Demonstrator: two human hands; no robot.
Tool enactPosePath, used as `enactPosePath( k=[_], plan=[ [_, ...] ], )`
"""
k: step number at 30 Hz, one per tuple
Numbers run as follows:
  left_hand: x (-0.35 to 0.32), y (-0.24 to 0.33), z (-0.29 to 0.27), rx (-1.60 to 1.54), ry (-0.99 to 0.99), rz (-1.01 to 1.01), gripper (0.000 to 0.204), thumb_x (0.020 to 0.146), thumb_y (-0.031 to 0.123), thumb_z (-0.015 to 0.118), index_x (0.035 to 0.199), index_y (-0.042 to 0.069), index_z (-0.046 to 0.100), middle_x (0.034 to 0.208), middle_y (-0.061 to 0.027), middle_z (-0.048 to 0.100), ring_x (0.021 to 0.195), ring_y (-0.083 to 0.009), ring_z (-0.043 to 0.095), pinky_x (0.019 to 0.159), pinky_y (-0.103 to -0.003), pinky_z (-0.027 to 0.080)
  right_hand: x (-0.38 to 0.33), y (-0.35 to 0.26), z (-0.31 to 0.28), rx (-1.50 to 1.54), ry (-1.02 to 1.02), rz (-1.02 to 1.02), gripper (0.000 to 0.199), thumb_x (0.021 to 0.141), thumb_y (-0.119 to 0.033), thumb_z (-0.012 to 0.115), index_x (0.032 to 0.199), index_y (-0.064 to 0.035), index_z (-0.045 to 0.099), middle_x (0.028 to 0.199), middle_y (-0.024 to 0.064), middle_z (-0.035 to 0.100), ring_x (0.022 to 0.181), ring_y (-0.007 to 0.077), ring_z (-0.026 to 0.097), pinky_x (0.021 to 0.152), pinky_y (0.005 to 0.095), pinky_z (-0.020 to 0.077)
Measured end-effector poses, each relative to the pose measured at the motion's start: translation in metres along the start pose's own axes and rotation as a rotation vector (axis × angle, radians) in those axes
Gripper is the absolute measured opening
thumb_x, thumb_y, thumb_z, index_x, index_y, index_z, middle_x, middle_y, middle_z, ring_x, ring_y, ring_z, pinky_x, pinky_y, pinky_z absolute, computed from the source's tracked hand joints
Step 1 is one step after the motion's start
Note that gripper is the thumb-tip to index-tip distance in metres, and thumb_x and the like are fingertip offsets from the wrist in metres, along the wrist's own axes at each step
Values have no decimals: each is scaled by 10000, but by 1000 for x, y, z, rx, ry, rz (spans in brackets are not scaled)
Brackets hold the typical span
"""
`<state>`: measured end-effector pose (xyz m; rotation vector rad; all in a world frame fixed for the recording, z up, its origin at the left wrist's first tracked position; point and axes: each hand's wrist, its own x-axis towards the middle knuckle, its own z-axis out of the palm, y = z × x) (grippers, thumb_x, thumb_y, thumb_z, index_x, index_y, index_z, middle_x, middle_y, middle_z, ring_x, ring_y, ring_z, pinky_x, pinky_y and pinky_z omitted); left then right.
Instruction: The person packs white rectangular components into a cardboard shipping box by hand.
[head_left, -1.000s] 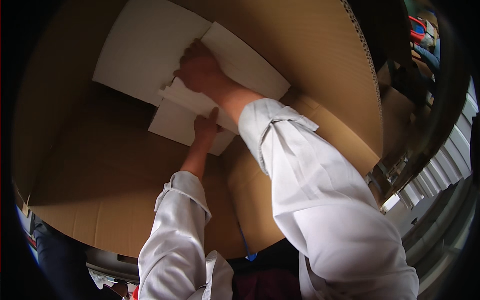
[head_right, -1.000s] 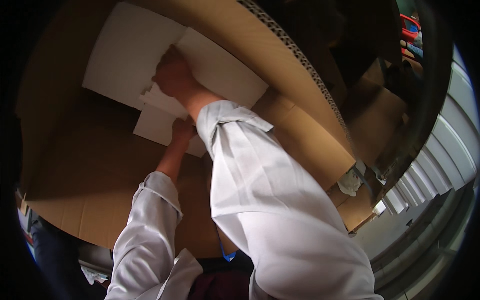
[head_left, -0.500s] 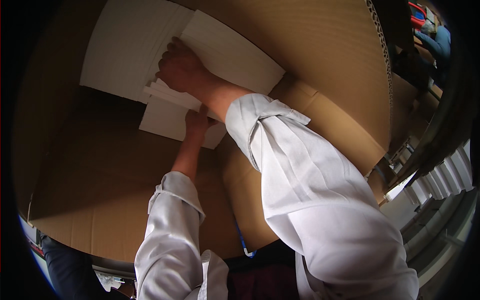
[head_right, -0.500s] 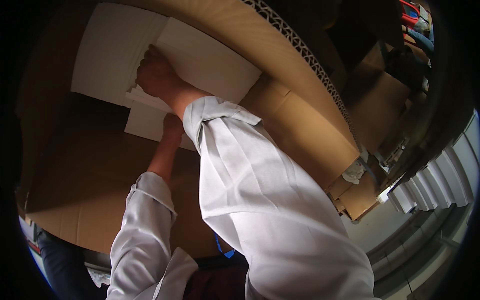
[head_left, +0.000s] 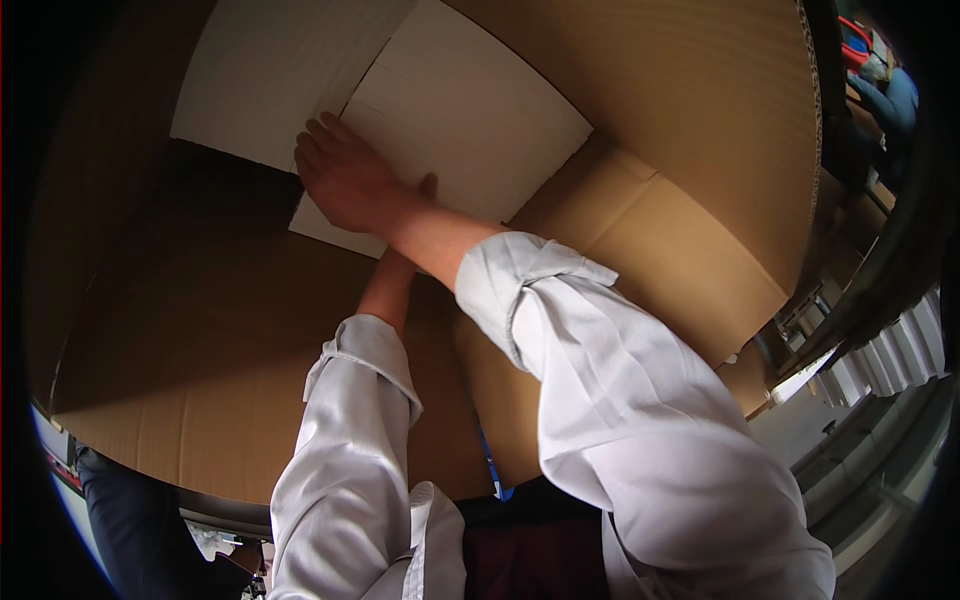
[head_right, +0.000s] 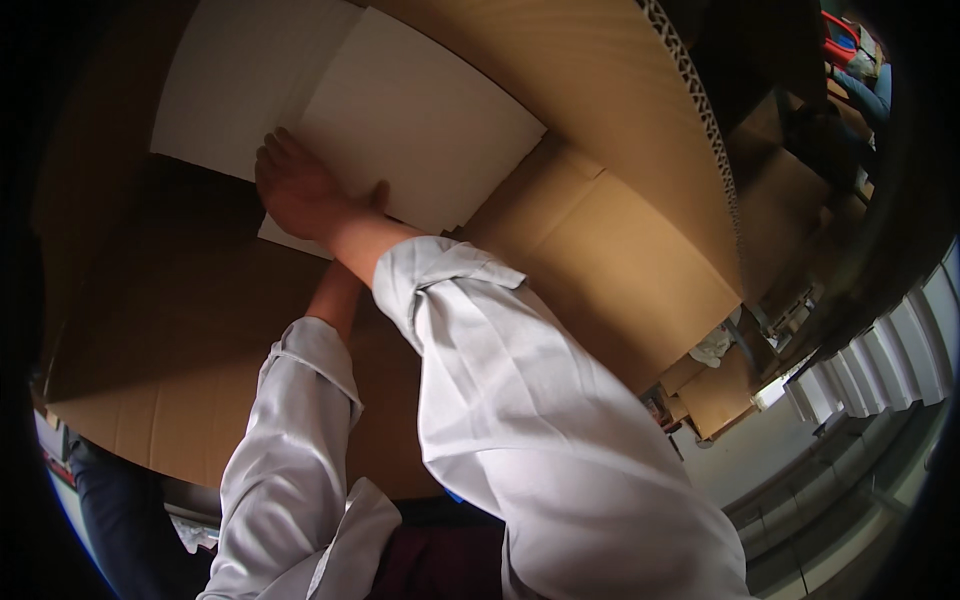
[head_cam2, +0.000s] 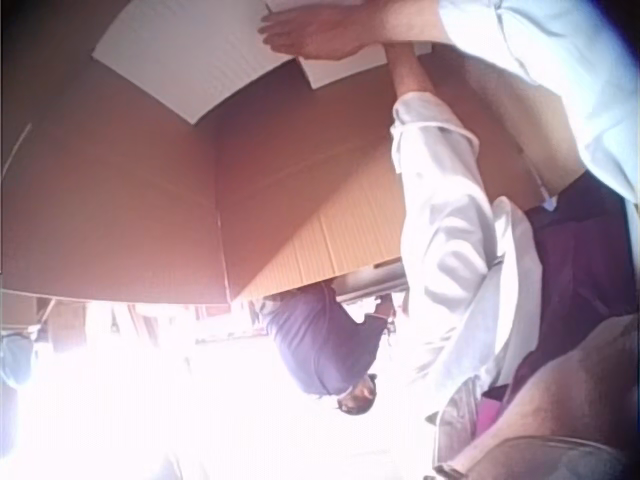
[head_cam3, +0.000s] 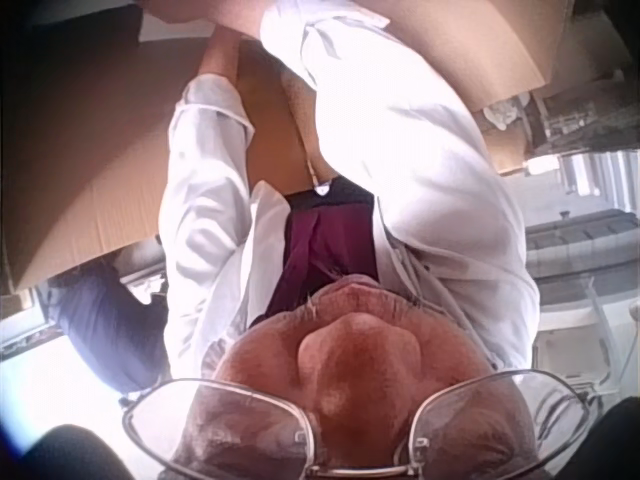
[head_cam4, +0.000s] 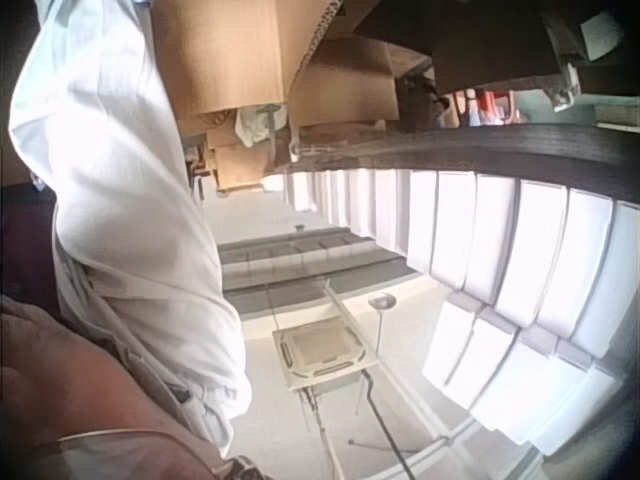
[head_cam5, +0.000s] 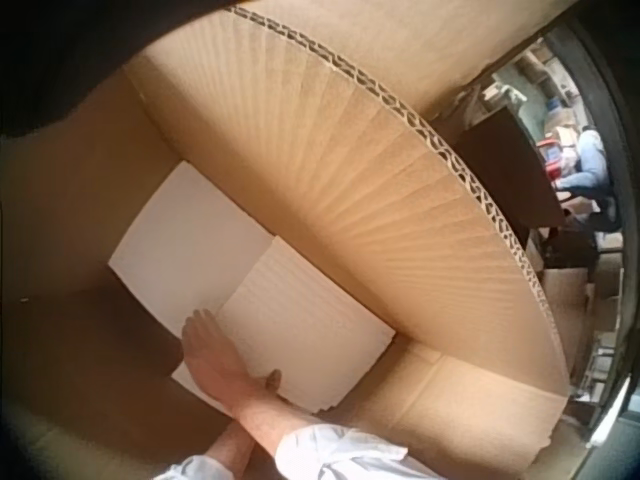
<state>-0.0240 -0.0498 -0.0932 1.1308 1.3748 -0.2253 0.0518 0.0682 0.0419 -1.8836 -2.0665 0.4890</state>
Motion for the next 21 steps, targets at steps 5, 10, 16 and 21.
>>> enactPosePath(
  k=[5,10,16,21],
  plan=[
    [-35,37,-19,-103,-45,-60,535,993,399,631,1297,-36,563,1042,-164,713,968,-320,689,895,-468,511,6,-12,34,-147,-51,87,428,838,-135,575,1213,66,624,1255,221,626,1285,358,527,1202,466,291],
    [-61,85,-16,-81,-115,5,550,1024,330,621,1437,2,468,1378,-117,514,1217,-165,473,1065,-318,368,1,15,36,-103,-57,164,326,832,-110,567,1112,33,654,1141,217,650,1248,344,553,1196,468,307],
    [-39,31,-15,-373,-247,71,524,1013,300,625,1435,41,449,1378,-114,523,1271,-180,454,1092,-322,351,9,23,8,-68,-189,-5,229,845,-82,599,1048,-12,680,1102,154,668,1244,308,559,1185,443,335],
    [-36,25,-13,-188,-220,154,590,968,349,661,1414,44,424,1437,-138,504,1337,-237,458,1110,-354,348,9,24,3,-88,-218,-15,217,853,-75,607,1049,-23,687,1155,146,665,1261,300,545,1178,427,348]
  ],
)
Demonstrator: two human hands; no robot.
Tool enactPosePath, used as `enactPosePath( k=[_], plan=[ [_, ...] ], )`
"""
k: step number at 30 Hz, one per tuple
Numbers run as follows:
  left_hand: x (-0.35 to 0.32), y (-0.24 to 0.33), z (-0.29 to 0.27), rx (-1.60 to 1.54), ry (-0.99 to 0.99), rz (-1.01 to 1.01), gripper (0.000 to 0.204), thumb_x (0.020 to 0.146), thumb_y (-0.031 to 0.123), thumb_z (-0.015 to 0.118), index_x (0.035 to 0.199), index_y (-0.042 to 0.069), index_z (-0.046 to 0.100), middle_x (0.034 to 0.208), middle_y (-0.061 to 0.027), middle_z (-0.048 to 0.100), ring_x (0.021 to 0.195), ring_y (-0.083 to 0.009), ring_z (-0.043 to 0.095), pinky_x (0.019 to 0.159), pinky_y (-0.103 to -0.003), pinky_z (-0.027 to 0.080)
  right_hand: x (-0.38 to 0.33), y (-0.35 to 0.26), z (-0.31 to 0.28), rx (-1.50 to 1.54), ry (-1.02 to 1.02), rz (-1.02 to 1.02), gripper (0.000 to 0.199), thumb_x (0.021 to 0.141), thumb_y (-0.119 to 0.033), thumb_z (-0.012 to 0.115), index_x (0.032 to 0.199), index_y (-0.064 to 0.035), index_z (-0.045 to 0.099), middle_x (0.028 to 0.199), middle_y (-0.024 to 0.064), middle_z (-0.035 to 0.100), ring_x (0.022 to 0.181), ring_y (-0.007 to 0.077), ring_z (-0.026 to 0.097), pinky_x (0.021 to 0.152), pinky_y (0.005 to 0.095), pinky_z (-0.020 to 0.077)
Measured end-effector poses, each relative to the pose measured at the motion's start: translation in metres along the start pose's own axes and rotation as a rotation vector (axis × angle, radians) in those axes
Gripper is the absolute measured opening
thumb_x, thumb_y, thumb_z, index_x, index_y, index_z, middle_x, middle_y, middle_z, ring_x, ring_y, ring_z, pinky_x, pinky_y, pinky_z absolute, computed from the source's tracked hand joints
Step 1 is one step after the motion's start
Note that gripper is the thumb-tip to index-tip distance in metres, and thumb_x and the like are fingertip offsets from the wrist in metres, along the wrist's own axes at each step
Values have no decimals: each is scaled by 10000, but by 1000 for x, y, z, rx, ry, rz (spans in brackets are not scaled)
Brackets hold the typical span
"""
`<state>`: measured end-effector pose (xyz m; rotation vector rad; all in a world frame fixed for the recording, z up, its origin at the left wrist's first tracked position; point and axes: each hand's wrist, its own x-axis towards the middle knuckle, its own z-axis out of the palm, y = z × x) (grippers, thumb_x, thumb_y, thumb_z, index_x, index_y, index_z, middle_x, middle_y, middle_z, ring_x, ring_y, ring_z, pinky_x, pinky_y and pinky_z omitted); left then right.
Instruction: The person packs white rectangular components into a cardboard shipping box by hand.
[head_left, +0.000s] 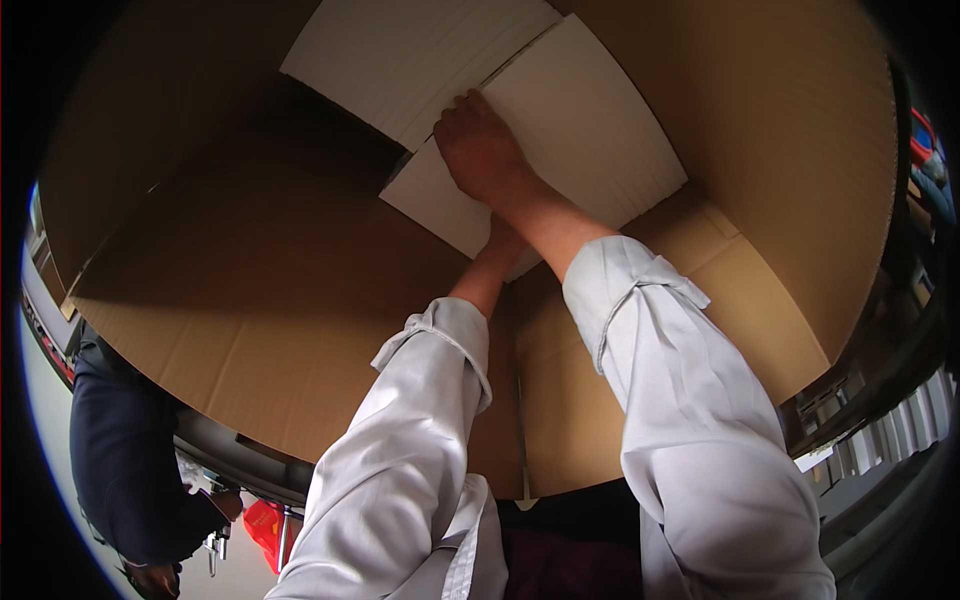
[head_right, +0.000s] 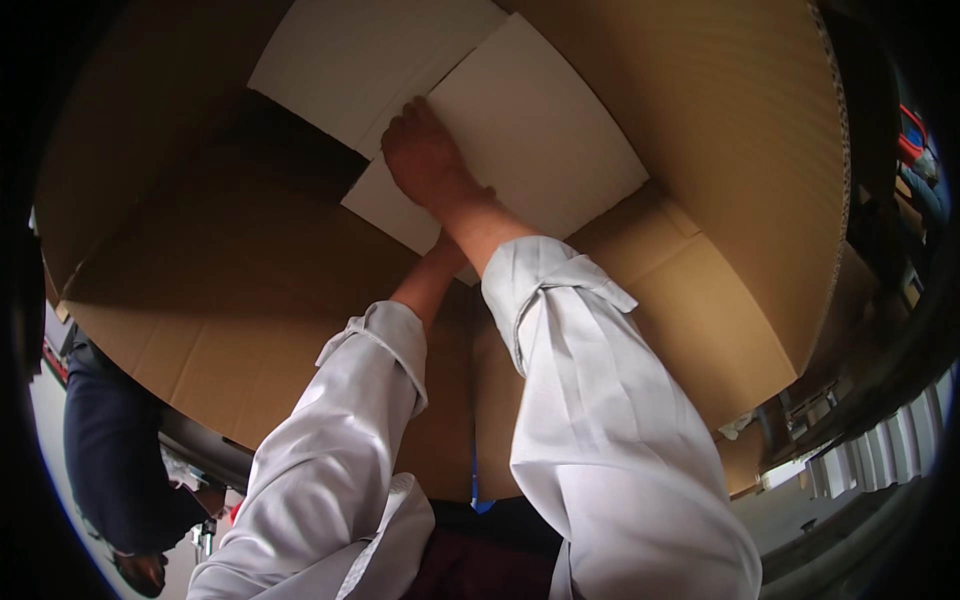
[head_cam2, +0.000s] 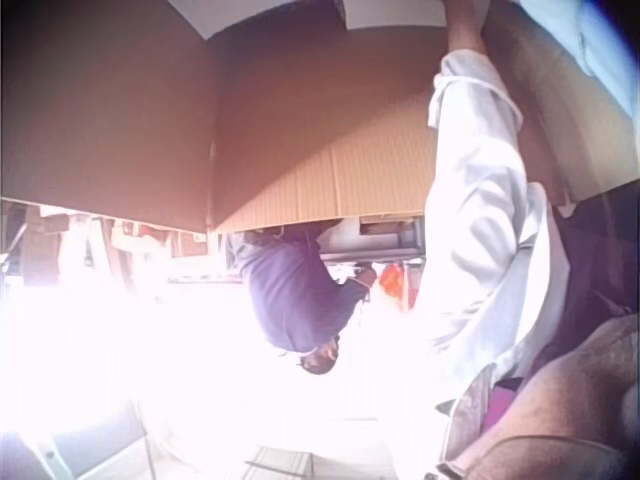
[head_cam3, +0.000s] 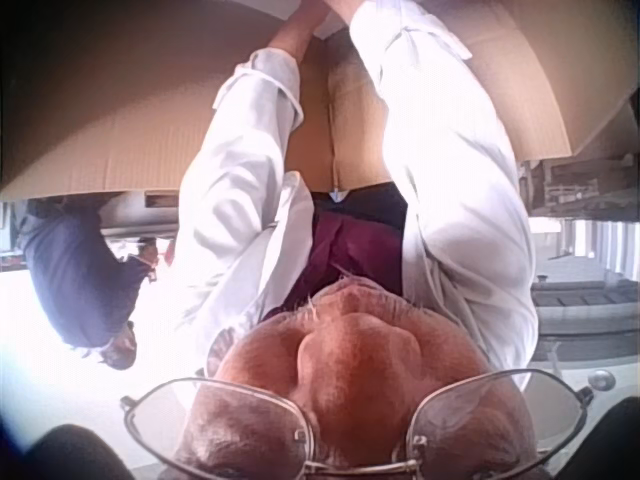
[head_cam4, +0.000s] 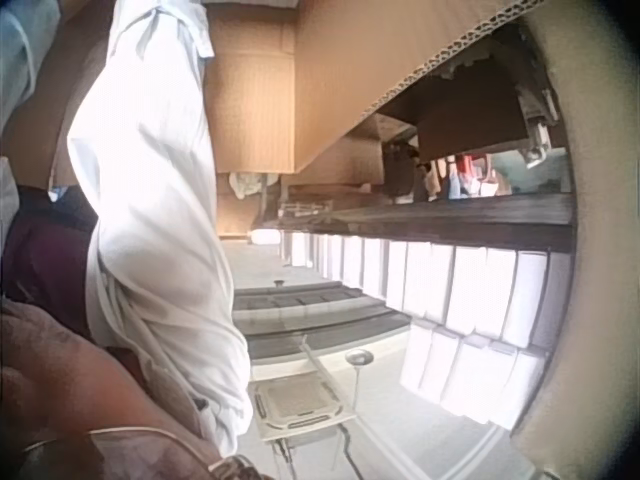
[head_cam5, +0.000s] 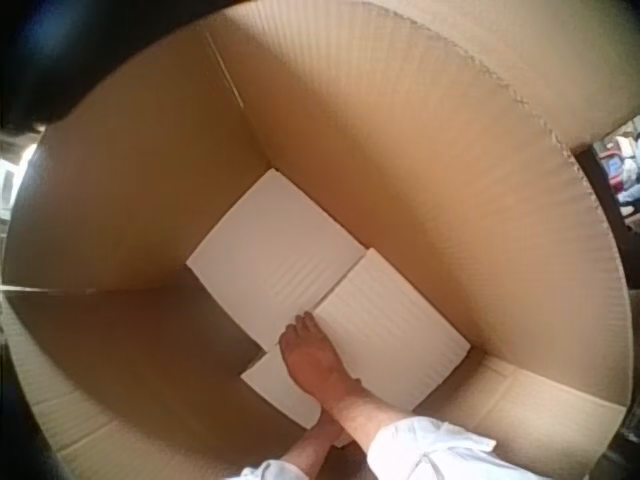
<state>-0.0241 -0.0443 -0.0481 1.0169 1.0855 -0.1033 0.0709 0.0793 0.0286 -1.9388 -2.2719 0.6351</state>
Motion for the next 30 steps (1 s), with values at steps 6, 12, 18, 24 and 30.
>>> enactPosePath(
  k=[6,12,18,24,30],
  plan=[
    [-2,51,7,429,-24,-63,507,979,333,630,1320,-17,493,1144,-171,674,886,-307,720,792,-389,580,-12,15,-14,174,159,33,309,863,-149,663,1142,-16,669,1187,163,665,1234,337,566,1118,431,414],
    [-9,62,8,-390,262,-340,637,953,412,653,1154,-177,518,954,-230,690,667,-299,718,561,-364,607,-17,54,-54,303,51,253,353,886,-210,642,1167,3,666,1187,191,669,1135,373,624,987,447,504],
    [-6,56,2,-334,172,-361,643,944,421,668,1153,-174,543,952,-238,689,746,-319,725,621,-403,596,-37,51,-67,308,-18,398,348,902,-220,605,1160,2,676,1189,194,664,1099,365,637,955,457,522],
    [14,3,-13,909,-6,-152,458,984,429,564,1255,62,610,1018,-239,694,960,-413,670,818,-518,547,-44,26,-117,367,-246,486,419,928,-296,625,1256,-35,650,1302,188,631,1185,353,616,1024,433,491],
    [-20,-55,-98,232,145,-15,289,915,290,734,1060,49,668,867,-69,719,759,-188,700,635,-318,569,-42,-51,-216,570,-352,435,300,901,-254,576,991,10,686,1068,254,684,1034,389,664,915,467,542]
  ],
)
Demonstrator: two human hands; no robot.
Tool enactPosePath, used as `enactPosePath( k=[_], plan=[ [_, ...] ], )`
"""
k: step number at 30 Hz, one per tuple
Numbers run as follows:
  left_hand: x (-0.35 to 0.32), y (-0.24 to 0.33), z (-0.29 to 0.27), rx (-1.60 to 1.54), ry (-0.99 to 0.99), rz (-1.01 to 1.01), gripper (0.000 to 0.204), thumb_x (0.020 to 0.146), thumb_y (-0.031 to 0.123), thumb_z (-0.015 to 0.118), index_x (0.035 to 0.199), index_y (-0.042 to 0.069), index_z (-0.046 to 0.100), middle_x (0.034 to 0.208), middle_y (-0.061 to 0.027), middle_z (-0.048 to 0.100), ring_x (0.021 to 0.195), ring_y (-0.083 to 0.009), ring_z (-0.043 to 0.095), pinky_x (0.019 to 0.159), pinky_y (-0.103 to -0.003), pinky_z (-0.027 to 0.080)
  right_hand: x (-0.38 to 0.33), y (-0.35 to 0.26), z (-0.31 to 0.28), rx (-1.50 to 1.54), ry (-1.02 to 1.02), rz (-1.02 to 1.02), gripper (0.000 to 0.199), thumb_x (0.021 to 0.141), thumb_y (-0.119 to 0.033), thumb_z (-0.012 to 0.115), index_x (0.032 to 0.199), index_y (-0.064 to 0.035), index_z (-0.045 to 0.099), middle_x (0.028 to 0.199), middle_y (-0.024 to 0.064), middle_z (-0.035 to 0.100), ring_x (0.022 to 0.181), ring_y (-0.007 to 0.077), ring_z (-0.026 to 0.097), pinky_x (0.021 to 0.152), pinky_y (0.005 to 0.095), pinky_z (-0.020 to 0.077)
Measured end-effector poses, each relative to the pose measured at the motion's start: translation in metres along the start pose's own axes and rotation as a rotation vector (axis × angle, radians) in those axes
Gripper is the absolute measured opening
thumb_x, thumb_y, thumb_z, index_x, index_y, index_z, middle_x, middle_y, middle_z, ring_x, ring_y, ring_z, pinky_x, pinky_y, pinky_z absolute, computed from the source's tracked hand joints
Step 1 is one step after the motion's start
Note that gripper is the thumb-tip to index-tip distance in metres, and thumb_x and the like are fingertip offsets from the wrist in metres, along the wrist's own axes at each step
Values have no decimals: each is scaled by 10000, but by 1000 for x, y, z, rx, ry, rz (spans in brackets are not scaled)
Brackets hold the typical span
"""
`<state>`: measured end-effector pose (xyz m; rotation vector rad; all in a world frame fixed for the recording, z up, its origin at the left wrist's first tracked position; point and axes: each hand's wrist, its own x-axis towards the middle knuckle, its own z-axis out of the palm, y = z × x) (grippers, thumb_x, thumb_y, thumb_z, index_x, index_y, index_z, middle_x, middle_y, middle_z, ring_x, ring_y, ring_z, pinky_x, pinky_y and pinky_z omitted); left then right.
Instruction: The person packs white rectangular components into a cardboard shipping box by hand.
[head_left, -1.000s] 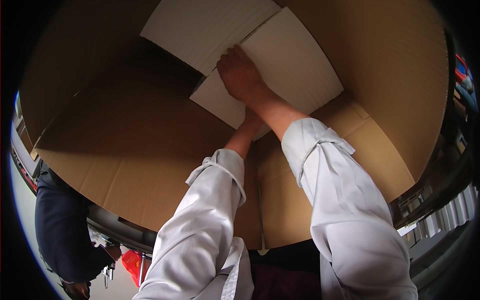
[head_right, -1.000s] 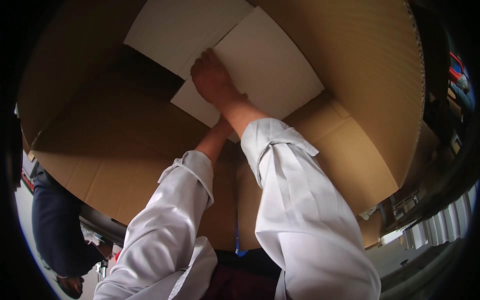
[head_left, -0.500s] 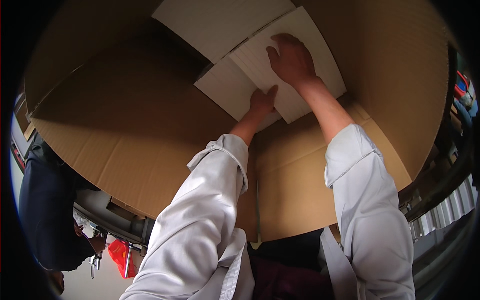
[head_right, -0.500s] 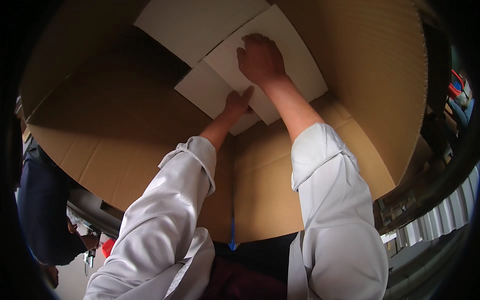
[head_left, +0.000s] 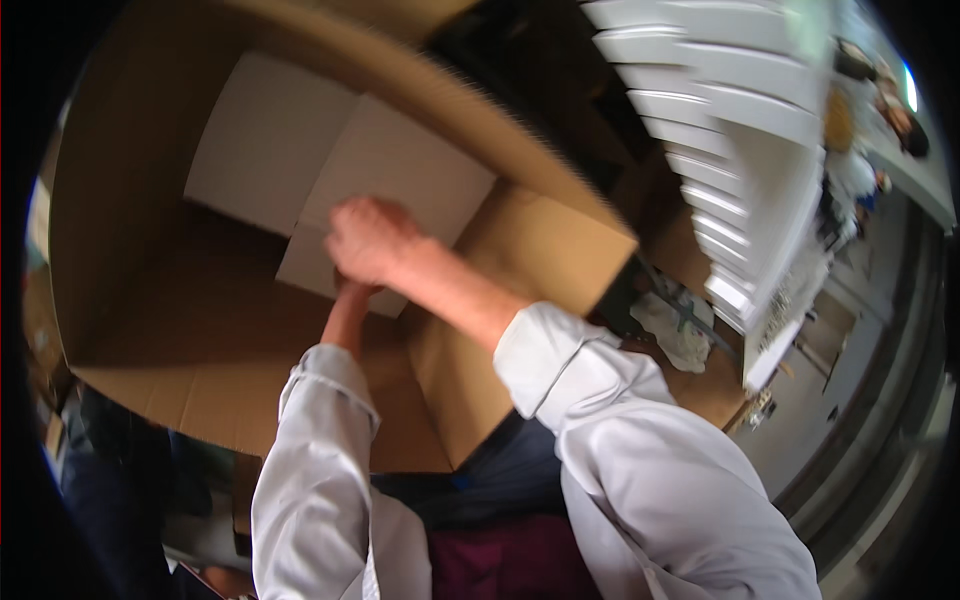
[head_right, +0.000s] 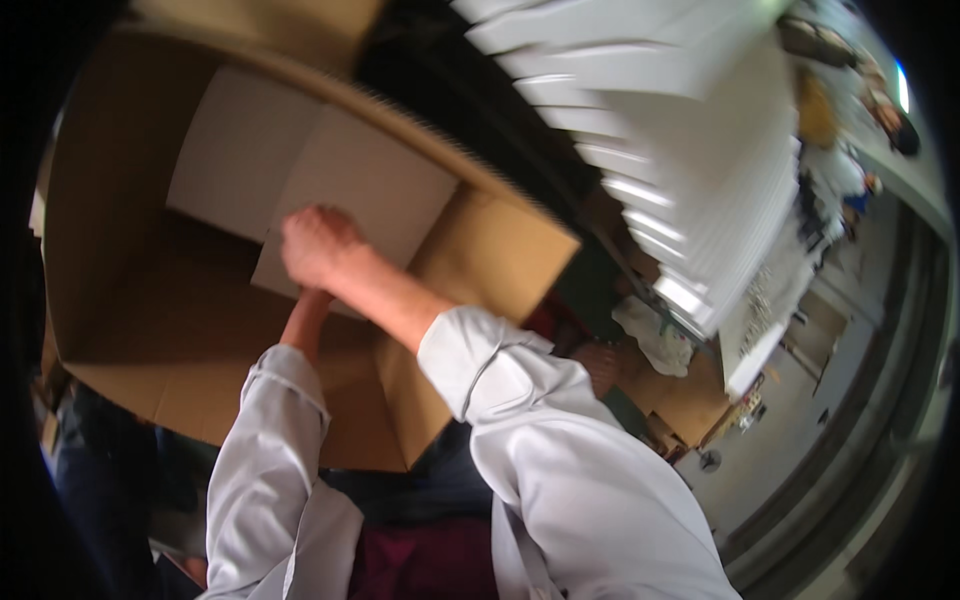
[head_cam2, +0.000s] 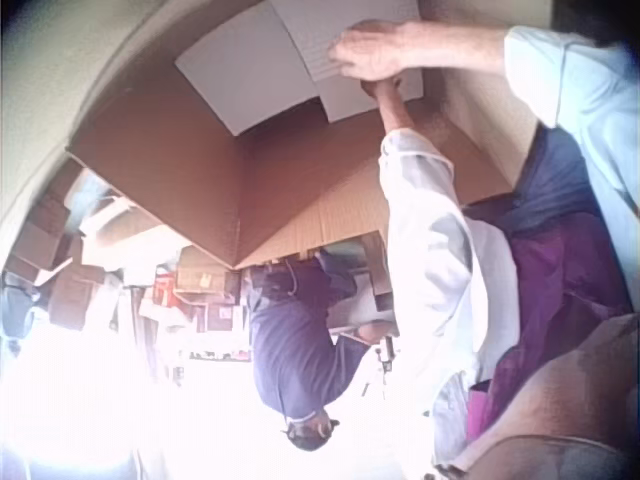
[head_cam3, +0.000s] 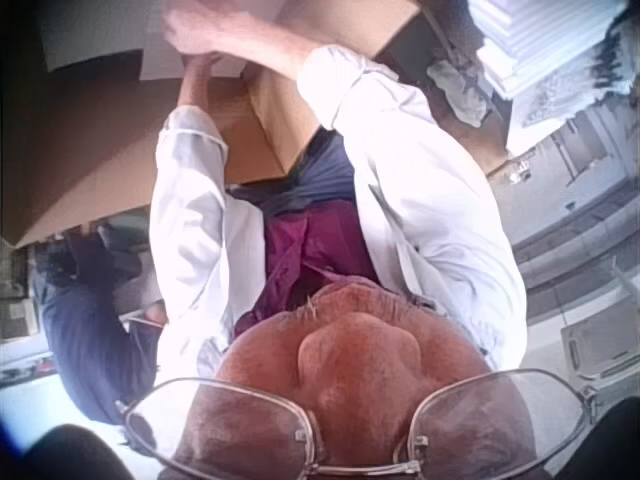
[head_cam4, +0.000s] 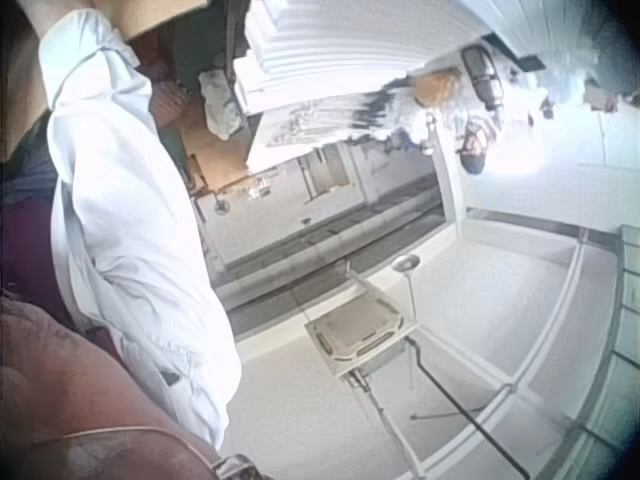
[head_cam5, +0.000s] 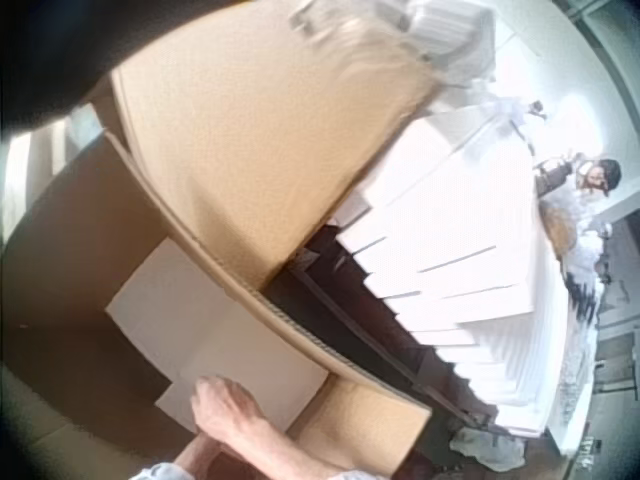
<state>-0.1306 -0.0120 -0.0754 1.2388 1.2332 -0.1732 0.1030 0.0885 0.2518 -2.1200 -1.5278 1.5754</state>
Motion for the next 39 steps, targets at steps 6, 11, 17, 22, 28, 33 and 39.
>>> enactPosePath(
  k=[6,11,17,22,28,33,39],
  plan=[
    [-86,226,30,-644,-129,138,281,968,251,687,1134,29,639,900,-35,682,810,-152,665,713,-268,548,-124,26,-42,326,373,-106,249,932,-218,584,1028,2,651,1042,191,691,968,373,676,845,453,548],
    [-191,408,17,-495,-86,109,287,974,175,668,1156,-43,627,970,-98,687,860,-153,663,741,-278,554,-232,27,-63,384,741,-168,174,904,-137,664,1029,-15,673,996,155,714,896,319,703,761,400,566],
    [-259,507,80,-413,-421,240,447,946,179,699,1284,-73,548,1099,-157,682,974,-194,675,818,-325,583,-373,65,-89,251,1137,64,72,876,-46,716,937,-13,695,857,130,714,750,237,704,673,328,559],
    [-272,540,131,-410,-461,143,708,892,361,766,1336,-103,469,1272,-231,574,1147,-282,609,922,-414,557,-444,132,-110,309,1570,492,247,984,-128,641,1195,-1,640,989,72,697,875,142,660,771,300,544],
    [-253,552,168,-706,-266,66,566,876,422,779,1135,-19,537,1136,-170,559,1123,-285,591,949,-461,535,-435,187,-123,809,1431,490,570,1024,-340,595,1441,18,444,1273,208,605,1133,240,622,921,362,534],
    [-239,559,165,-788,-229,95,655,857,443,796,1195,-29,493,1179,-145,571,1103,-254,606,948,-457,546,-411,216,-126,771,1371,457,657,995,-367,642,1449,51,415,1294,233,598,1161,243,613,994,360,496],
    [-239,565,168,-838,-180,131,631,884,430,775,1221,-27,500,1259,-151,583,1164,-240,594,993,-465,509,-397,222,-127,953,1350,278,659,992,-292,657,1461,78,378,1328,210,593,1202,226,593,1031,350,463]
  ],
)
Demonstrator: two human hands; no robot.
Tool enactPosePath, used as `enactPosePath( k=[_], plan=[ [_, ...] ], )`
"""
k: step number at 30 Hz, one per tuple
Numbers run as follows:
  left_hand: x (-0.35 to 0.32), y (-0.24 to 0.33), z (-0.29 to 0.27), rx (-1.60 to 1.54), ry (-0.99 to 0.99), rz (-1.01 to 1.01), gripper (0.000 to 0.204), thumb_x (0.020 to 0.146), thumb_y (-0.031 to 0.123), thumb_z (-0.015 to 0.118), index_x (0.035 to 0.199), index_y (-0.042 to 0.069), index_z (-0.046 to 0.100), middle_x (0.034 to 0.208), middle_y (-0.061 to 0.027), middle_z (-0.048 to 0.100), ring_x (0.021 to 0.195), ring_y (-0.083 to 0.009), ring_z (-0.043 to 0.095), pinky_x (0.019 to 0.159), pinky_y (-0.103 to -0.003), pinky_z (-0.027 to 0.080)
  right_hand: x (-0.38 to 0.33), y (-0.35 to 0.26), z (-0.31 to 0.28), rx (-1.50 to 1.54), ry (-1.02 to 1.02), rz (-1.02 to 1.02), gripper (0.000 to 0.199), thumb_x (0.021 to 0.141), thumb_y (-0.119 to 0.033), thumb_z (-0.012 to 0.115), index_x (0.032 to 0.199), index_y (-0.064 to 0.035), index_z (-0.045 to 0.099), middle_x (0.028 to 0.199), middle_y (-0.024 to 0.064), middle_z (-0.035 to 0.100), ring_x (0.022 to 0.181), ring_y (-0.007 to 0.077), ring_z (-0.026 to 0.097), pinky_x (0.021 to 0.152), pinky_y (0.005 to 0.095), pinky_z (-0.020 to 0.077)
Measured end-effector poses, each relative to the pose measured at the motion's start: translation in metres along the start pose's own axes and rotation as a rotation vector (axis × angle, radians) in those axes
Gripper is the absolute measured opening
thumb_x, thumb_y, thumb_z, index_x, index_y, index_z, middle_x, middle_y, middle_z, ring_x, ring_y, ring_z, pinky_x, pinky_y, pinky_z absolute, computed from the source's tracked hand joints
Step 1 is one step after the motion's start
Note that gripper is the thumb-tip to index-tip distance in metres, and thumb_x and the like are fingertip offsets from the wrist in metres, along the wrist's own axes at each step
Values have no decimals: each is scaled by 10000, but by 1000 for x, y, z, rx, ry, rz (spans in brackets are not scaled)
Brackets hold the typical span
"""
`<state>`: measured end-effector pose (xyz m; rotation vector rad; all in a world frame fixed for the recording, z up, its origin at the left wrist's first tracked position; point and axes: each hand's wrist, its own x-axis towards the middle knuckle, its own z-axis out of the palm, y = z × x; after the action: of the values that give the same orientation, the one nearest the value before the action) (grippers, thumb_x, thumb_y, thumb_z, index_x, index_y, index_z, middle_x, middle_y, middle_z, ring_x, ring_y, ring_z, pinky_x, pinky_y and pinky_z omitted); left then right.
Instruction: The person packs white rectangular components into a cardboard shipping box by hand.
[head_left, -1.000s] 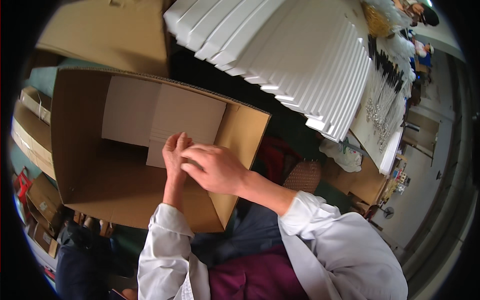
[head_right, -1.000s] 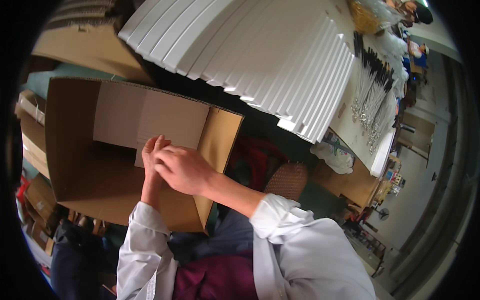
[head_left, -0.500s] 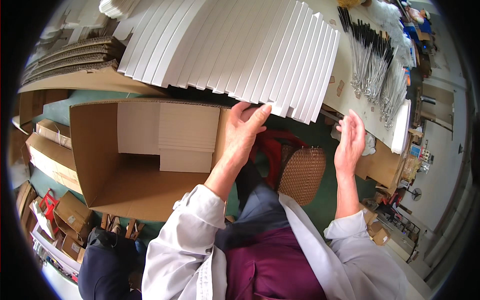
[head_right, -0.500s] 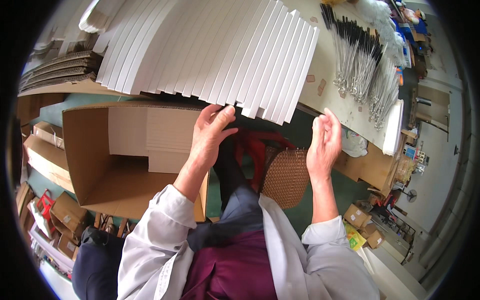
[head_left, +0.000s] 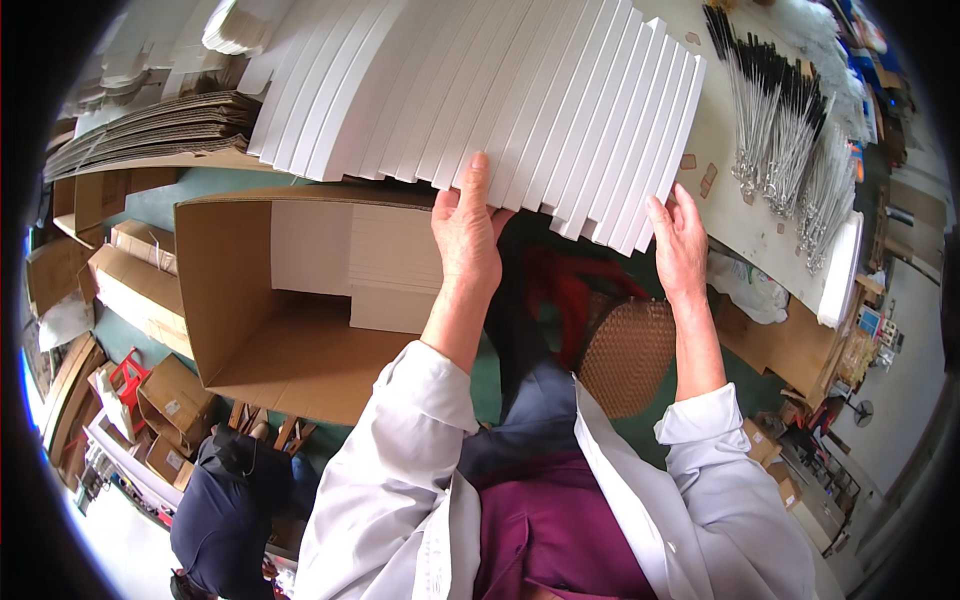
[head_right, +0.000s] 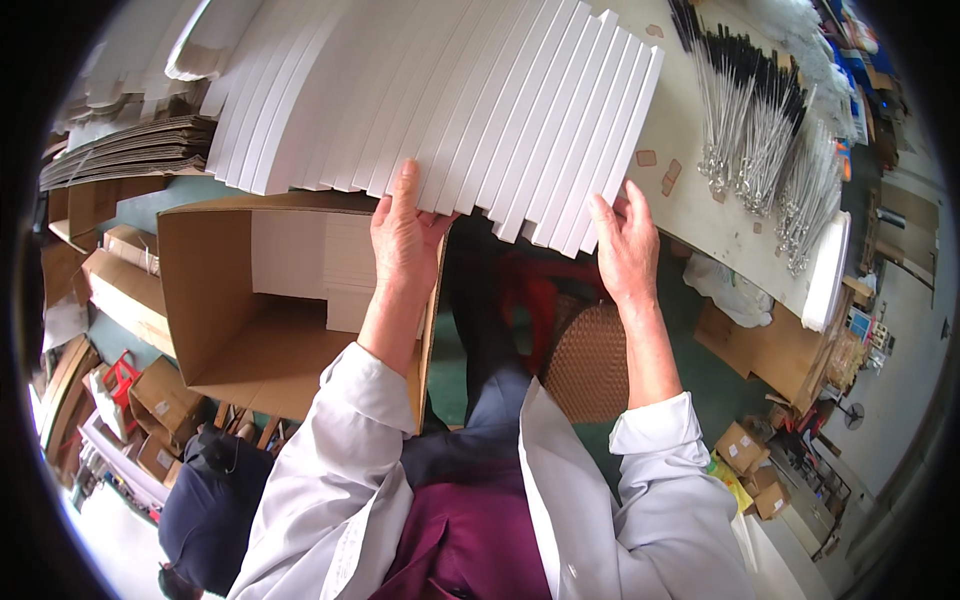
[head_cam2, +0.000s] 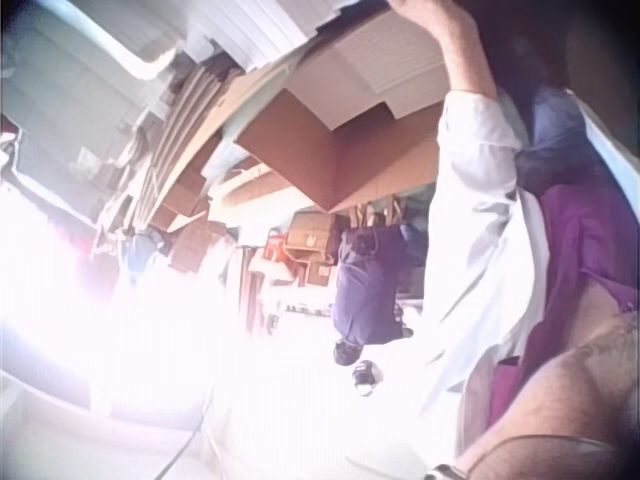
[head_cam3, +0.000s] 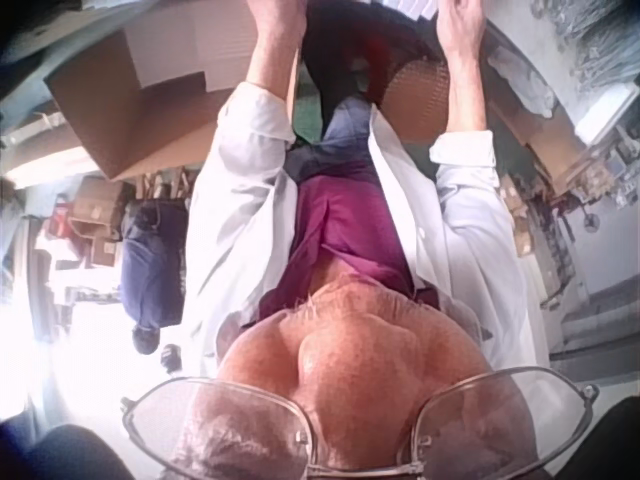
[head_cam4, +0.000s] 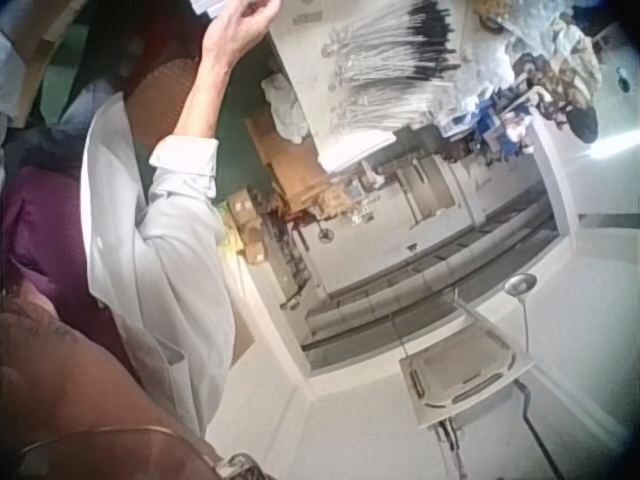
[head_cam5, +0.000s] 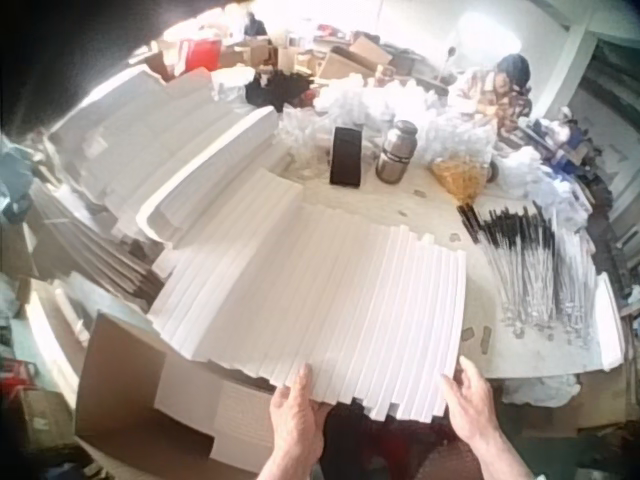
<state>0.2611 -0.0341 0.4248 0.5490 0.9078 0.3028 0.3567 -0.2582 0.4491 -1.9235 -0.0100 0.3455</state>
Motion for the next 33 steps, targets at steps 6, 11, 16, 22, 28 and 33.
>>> enactPosePath(
  k=[6,11,16,22,28,33],
  plan=[
    [4,-1,-1,-43,13,43,554,908,351,766,1262,-1,526,1209,-135,619,1111,-248,631,932,-452,538,5,-3,6,-2,-65,-5,640,988,-261,662,1455,80,387,1314,177,615,1202,203,588,1041,336,451],
    [3,0,0,-45,-20,44,554,896,398,766,1270,67,529,1266,-90,592,1149,-221,591,981,-449,486,1,-10,5,-22,-94,15,613,985,-251,665,1439,72,408,1295,165,625,1168,195,600,1023,333,464],
    [9,-3,-7,-61,-23,29,517,900,367,765,1252,70,531,1228,-77,610,1106,-208,600,942,-439,504,4,-9,6,-25,-97,4,574,979,-196,665,1426,66,420,1273,158,628,1128,190,614,977,334,489],
    [5,-5,-2,-27,38,-12,533,881,378,781,1239,66,540,1156,-66,630,1012,-195,627,872,-404,531,3,-2,4,-68,-67,-9,576,973,-178,670,1425,75,416,1238,159,638,1101,178,610,957,323,492],
    [-16,20,-21,293,196,151,708,839,380,827,1291,-39,480,1183,-169,588,1032,-223,607,965,-400,510,5,-15,-6,-379,50,-44,658,960,-273,695,1442,71,407,1282,222,609,1039,242,656,888,355,533],
    [-24,93,-59,818,480,735,765,784,328,866,1312,-47,459,1231,-195,558,1113,-281,571,949,-400,492,4,-41,-10,-386,96,-183,562,967,-222,683,1415,41,470,1302,229,582,1064,263,647,892,373,541]
  ],
)
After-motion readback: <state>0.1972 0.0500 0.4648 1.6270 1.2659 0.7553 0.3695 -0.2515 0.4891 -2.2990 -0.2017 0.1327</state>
